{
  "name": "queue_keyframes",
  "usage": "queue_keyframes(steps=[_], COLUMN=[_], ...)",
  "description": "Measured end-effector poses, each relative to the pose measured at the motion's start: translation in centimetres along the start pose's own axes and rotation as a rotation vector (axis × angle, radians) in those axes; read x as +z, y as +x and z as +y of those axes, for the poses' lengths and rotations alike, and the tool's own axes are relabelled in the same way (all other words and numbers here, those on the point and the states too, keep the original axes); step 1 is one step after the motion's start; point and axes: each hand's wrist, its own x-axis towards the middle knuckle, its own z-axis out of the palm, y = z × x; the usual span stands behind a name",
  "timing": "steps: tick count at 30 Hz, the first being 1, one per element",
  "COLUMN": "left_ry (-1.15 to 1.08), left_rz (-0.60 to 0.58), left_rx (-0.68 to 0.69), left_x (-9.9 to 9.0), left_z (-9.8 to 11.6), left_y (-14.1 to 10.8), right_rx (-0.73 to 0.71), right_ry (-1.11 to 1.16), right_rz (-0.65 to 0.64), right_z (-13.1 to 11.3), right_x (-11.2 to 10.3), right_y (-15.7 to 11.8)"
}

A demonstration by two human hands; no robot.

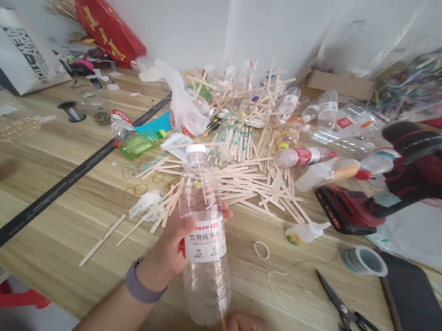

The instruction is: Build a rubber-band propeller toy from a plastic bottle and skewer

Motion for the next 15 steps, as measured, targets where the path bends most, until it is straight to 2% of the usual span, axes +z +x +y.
queue_keyframes(steps=[5,9,12,15], left_ry=[0.014,0.004,-0.015,-0.025], left_rz=[-0.008,-0.004,-0.014,-0.017], left_rx=[0.031,0.026,0.007,-0.006], left_x=[-0.2,-0.2,-0.1,0.0], left_z=[0.0,0.0,0.1,0.1], left_y=[0.0,0.1,0.0,0.0], right_rx=[-0.115,-0.033,0.001,-0.024], right_ry=[0.011,-0.029,0.003,0.037], right_rz=[-0.061,-0.075,-0.036,-0.011], right_z=[-0.8,-1.8,-1.1,0.4], right_x=[0.1,0.6,0.5,0.0], right_y=[0.0,-0.7,-0.5,0.3])
